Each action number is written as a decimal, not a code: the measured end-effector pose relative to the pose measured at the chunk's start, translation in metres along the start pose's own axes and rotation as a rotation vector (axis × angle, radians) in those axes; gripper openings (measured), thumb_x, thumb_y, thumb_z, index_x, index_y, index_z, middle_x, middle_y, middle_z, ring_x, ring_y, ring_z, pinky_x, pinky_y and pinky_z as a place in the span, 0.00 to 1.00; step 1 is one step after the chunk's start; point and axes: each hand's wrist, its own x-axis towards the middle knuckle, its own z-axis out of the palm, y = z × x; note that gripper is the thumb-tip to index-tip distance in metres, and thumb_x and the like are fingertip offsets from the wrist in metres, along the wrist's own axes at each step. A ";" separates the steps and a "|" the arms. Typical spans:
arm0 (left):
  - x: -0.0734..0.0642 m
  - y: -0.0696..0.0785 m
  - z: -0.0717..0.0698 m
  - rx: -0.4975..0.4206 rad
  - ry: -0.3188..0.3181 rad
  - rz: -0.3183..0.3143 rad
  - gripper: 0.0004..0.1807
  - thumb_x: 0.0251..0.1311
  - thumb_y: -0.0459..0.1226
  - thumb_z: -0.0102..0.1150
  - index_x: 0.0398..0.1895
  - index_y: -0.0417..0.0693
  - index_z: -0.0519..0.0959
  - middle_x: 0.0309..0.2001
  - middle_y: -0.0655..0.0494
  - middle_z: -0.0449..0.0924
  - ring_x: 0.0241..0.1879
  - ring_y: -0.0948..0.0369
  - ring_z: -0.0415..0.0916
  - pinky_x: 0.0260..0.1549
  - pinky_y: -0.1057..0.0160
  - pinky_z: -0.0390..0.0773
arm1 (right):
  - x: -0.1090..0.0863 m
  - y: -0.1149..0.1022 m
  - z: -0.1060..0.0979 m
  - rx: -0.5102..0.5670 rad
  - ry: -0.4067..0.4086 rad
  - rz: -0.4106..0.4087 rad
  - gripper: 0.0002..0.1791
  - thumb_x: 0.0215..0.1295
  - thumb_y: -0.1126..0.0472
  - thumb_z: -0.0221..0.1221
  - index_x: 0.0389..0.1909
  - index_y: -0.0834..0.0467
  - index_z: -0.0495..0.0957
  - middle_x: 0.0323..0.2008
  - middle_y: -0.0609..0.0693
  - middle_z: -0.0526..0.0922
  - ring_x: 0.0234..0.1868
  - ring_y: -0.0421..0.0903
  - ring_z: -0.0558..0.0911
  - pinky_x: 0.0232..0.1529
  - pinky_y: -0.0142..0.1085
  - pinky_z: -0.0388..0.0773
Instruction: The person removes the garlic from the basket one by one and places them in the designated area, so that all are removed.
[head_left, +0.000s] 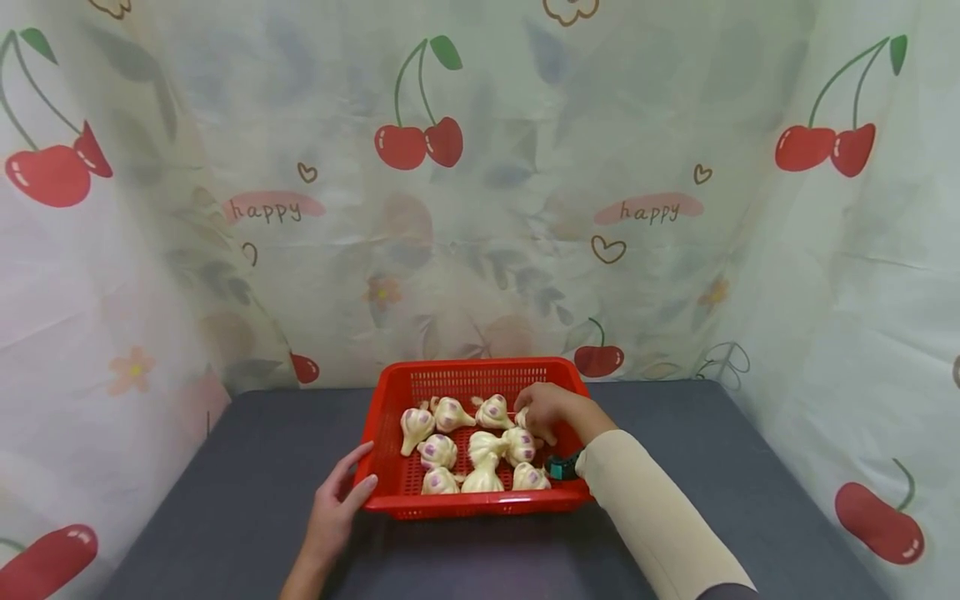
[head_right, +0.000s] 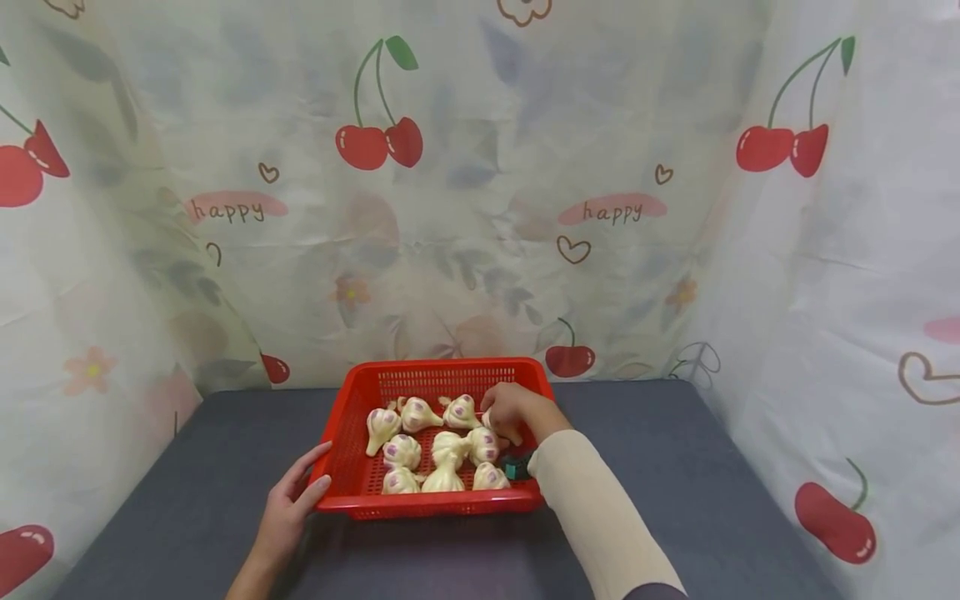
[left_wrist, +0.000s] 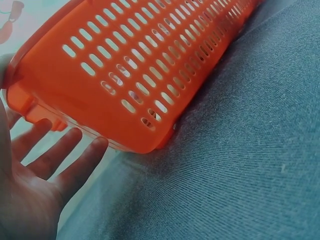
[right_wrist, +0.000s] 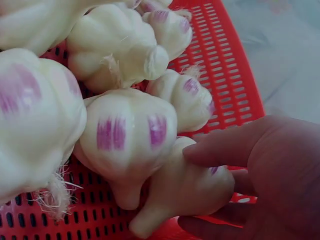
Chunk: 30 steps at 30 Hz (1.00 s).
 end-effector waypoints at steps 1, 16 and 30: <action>0.000 0.000 0.000 0.000 -0.001 0.003 0.24 0.66 0.32 0.57 0.66 0.45 0.71 0.59 0.38 0.73 0.49 0.46 0.76 0.42 0.63 0.79 | -0.001 0.000 -0.001 -0.009 0.018 -0.009 0.25 0.50 0.73 0.60 0.53 0.61 0.79 0.44 0.51 0.81 0.37 0.50 0.77 0.33 0.39 0.81; -0.001 0.001 0.001 0.001 0.009 -0.002 0.24 0.66 0.32 0.57 0.66 0.44 0.71 0.59 0.38 0.74 0.51 0.49 0.76 0.42 0.67 0.78 | -0.026 -0.004 -0.010 -0.061 0.194 -0.070 0.26 0.50 0.72 0.62 0.52 0.51 0.81 0.47 0.47 0.81 0.36 0.47 0.72 0.26 0.34 0.68; -0.001 0.003 0.001 -0.021 -0.004 -0.004 0.25 0.66 0.30 0.57 0.67 0.42 0.70 0.57 0.36 0.74 0.50 0.58 0.77 0.42 0.69 0.78 | -0.053 0.012 -0.025 0.060 0.300 -0.205 0.21 0.60 0.66 0.64 0.55 0.52 0.80 0.53 0.51 0.79 0.41 0.47 0.74 0.38 0.39 0.74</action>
